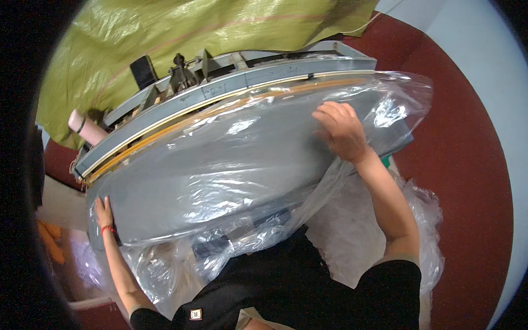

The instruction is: Aligning and sealing large sheets of plastic film using an industrial heat sealer.

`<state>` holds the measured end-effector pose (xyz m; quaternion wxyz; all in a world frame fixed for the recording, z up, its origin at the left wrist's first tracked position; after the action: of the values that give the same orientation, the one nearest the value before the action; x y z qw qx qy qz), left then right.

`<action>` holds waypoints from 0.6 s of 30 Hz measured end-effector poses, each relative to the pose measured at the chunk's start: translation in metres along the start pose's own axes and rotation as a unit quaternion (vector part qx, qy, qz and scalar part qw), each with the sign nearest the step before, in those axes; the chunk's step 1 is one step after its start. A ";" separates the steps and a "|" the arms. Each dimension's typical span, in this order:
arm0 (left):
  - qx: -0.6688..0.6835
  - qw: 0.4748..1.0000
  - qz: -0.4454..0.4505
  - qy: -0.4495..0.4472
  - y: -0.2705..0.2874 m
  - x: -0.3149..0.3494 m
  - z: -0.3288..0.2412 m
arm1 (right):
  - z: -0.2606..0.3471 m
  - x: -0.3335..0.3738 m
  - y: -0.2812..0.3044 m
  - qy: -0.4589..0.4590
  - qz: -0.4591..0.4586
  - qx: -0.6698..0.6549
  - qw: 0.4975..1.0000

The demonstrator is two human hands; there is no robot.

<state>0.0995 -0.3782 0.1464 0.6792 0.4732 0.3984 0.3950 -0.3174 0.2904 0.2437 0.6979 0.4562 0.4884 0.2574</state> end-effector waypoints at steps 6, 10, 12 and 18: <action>0.023 0.999 -0.003 -0.039 -0.042 -0.044 0.081 | -0.117 0.086 -0.012 -0.458 -0.054 0.058 0.885; 0.037 0.997 -0.032 -0.065 -0.066 -0.072 0.125 | -0.133 0.099 -0.016 -0.457 0.005 0.031 0.889; 0.028 0.997 0.020 -0.063 -0.067 -0.086 0.132 | -0.128 0.093 -0.012 -0.486 0.032 0.035 0.872; 0.101 0.987 -0.046 -0.118 -0.052 -0.045 0.079 | -0.116 0.049 -0.015 -0.390 -0.039 0.021 0.920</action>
<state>0.1638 -0.4577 0.1229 0.6876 0.5637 0.3747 0.2627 -0.4055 0.3680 0.1962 0.8328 0.5155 0.2005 0.0211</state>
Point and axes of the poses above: each hand's wrist, its own x-axis away from the middle knuckle, its own y-axis out of the back of the hand, z = x × y, the point moved 1 cm from there along -x, towards the middle knuckle, and after that the axes turned 13 degrees about -x, right-handed, at the moved point
